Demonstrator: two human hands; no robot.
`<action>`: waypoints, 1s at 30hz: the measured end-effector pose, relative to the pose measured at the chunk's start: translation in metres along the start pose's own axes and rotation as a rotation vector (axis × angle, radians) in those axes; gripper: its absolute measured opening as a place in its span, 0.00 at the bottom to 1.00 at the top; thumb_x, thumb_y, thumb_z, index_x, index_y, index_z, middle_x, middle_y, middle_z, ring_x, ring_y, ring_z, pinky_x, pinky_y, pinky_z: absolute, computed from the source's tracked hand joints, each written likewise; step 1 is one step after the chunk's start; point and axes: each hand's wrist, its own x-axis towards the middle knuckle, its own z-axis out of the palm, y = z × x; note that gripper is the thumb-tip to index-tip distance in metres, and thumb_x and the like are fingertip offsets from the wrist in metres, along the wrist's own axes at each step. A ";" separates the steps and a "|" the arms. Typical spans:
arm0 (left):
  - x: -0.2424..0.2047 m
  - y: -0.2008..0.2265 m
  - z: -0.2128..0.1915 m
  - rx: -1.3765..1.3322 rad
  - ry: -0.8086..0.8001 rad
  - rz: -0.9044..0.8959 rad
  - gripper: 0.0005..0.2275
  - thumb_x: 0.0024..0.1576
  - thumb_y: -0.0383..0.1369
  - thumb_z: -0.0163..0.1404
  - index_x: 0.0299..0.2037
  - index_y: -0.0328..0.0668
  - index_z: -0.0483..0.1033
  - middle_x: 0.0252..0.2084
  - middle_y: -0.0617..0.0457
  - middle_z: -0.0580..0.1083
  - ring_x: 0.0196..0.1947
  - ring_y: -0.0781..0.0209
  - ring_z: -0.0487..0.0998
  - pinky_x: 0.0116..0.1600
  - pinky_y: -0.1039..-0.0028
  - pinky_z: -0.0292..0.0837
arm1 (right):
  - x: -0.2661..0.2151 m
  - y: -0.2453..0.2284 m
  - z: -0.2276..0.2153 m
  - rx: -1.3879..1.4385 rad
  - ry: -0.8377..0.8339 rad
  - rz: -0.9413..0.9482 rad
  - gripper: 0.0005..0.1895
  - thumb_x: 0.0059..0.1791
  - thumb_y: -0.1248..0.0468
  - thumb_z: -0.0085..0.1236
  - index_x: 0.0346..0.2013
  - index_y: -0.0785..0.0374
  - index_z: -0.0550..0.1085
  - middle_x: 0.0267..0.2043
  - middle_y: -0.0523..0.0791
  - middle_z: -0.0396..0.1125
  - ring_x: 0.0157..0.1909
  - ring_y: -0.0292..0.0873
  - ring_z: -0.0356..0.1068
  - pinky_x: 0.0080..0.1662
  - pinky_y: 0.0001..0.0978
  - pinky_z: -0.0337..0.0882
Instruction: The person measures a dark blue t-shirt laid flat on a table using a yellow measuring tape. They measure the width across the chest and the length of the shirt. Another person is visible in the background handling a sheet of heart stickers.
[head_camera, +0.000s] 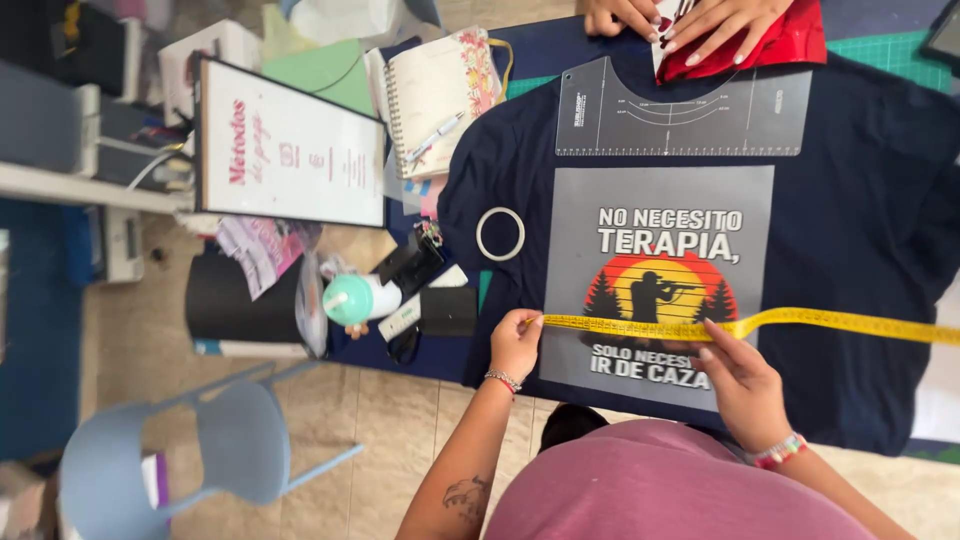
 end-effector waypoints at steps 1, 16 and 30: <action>0.007 0.002 -0.008 -0.007 -0.024 0.001 0.06 0.58 0.35 0.55 0.41 0.48 0.82 0.39 0.58 0.82 0.39 0.69 0.81 0.49 0.78 0.77 | 0.002 0.006 0.018 -0.012 0.022 0.006 0.23 0.53 0.71 0.52 0.63 0.66 0.71 0.59 0.53 0.70 0.45 0.47 0.75 0.52 0.34 0.77; 0.060 -0.018 -0.088 0.453 0.137 0.599 0.03 0.53 0.34 0.59 0.36 0.54 0.79 0.57 0.53 0.77 0.55 0.52 0.78 0.56 0.61 0.73 | 0.031 0.059 0.154 0.364 0.391 0.128 0.17 0.53 0.77 0.55 0.57 0.72 0.73 0.44 0.56 0.69 0.46 0.49 0.76 0.50 0.37 0.80; 0.089 -0.033 -0.112 0.669 0.258 0.473 0.03 0.50 0.43 0.60 0.32 0.68 0.81 0.46 0.72 0.74 0.50 0.61 0.74 0.50 0.61 0.68 | 0.048 0.064 0.164 0.048 0.323 0.210 0.13 0.51 0.69 0.64 0.50 0.64 0.77 0.41 0.49 0.74 0.36 0.38 0.76 0.36 0.25 0.79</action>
